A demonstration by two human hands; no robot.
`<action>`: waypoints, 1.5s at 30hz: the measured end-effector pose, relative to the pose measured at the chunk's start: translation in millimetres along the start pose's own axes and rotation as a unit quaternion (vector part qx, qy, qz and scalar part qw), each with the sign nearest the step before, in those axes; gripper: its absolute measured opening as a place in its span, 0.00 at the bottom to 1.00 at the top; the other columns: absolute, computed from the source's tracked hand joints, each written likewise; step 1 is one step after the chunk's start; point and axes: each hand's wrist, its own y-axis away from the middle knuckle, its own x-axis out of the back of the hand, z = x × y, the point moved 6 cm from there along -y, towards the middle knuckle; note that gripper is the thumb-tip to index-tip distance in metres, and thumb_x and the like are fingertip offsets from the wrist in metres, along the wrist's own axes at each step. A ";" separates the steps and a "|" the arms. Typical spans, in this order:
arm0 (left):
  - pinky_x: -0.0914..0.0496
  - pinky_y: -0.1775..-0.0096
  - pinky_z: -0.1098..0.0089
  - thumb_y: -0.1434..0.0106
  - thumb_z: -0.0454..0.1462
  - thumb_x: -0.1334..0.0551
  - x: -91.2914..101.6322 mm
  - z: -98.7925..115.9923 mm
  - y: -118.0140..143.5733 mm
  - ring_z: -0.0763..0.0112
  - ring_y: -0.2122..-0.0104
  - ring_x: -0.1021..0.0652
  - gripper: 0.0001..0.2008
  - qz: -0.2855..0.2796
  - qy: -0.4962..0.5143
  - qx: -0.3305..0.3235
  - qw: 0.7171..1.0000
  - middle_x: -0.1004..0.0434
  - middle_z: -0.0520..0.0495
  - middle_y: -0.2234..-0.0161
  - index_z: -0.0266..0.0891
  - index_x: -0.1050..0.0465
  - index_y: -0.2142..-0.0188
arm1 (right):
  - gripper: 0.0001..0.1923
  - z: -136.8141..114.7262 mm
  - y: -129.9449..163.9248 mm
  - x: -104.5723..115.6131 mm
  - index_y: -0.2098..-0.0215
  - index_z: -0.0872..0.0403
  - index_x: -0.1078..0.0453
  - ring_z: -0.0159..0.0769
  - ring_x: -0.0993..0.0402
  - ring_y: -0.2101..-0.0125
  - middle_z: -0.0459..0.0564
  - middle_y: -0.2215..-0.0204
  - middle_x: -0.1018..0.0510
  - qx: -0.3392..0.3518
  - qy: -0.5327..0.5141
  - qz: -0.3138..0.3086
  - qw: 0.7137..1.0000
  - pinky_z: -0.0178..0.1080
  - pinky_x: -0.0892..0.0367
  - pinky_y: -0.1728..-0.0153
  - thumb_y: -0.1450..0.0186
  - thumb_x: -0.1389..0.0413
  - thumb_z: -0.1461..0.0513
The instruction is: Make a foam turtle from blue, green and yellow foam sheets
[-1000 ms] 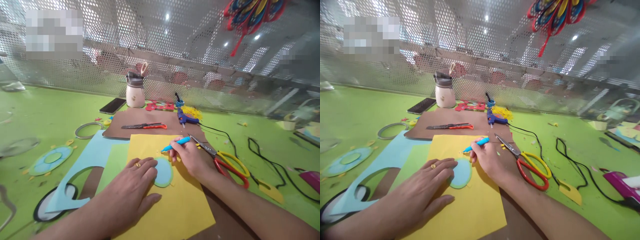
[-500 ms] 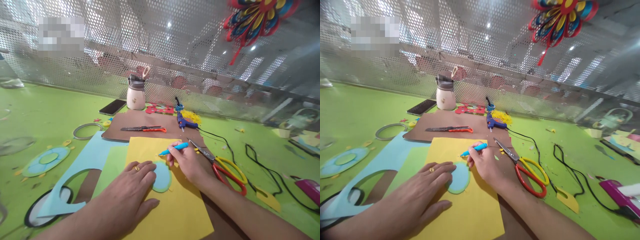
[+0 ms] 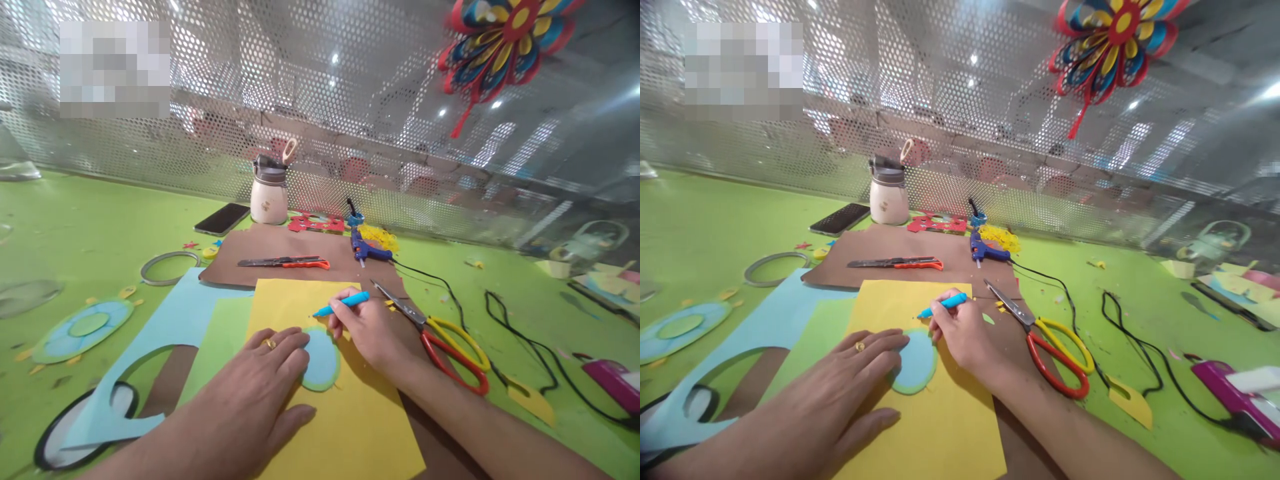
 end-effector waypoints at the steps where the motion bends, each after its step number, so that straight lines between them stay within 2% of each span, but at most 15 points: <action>1: 0.41 0.41 0.51 0.35 0.41 0.45 -0.2 -0.1 0.0 0.54 0.44 0.33 0.12 -0.001 0.000 0.000 1.000 0.33 0.38 0.44 0.38 0.32 0.55 | 0.12 1.0 -0.2 -0.3 0.72 0.55 0.36 0.29 0.30 0.81 0.43 0.82 0.28 0.000 -0.001 -0.001 1.000 0.33 0.34 0.77 0.36 0.46 0.56; 29: 0.41 0.43 0.51 0.34 0.42 0.45 -2.2 -2.9 -1.1 0.55 0.45 0.32 0.12 0.027 0.001 -0.013 1.000 0.32 0.41 0.44 0.40 0.33 0.55 | 0.12 4.9 -2.0 0.5 0.70 0.55 0.36 0.29 0.30 0.83 0.42 0.82 0.28 0.010 -0.015 -0.010 1.000 0.33 0.34 0.79 0.36 0.46 0.54; 38: 0.41 0.43 0.51 0.35 0.42 0.44 -6.4 -3.7 1.6 0.56 0.45 0.31 0.10 0.043 0.000 -0.018 0.999 0.32 0.42 0.44 0.41 0.32 0.56 | 0.16 2.7 -1.6 0.2 0.71 0.55 0.36 0.30 0.29 0.83 0.43 0.82 0.27 0.004 -0.011 -0.004 1.000 0.34 0.33 0.80 0.37 0.45 0.51; 45: 0.40 0.43 0.51 0.35 0.42 0.44 -1.2 -2.4 0.3 0.54 0.45 0.31 0.11 0.042 0.000 -0.021 0.999 0.31 0.41 0.45 0.40 0.32 0.56 | 0.16 1.6 -0.7 0.5 0.72 0.54 0.36 0.30 0.30 0.83 0.43 0.82 0.27 0.001 -0.003 -0.005 1.000 0.34 0.33 0.80 0.38 0.45 0.50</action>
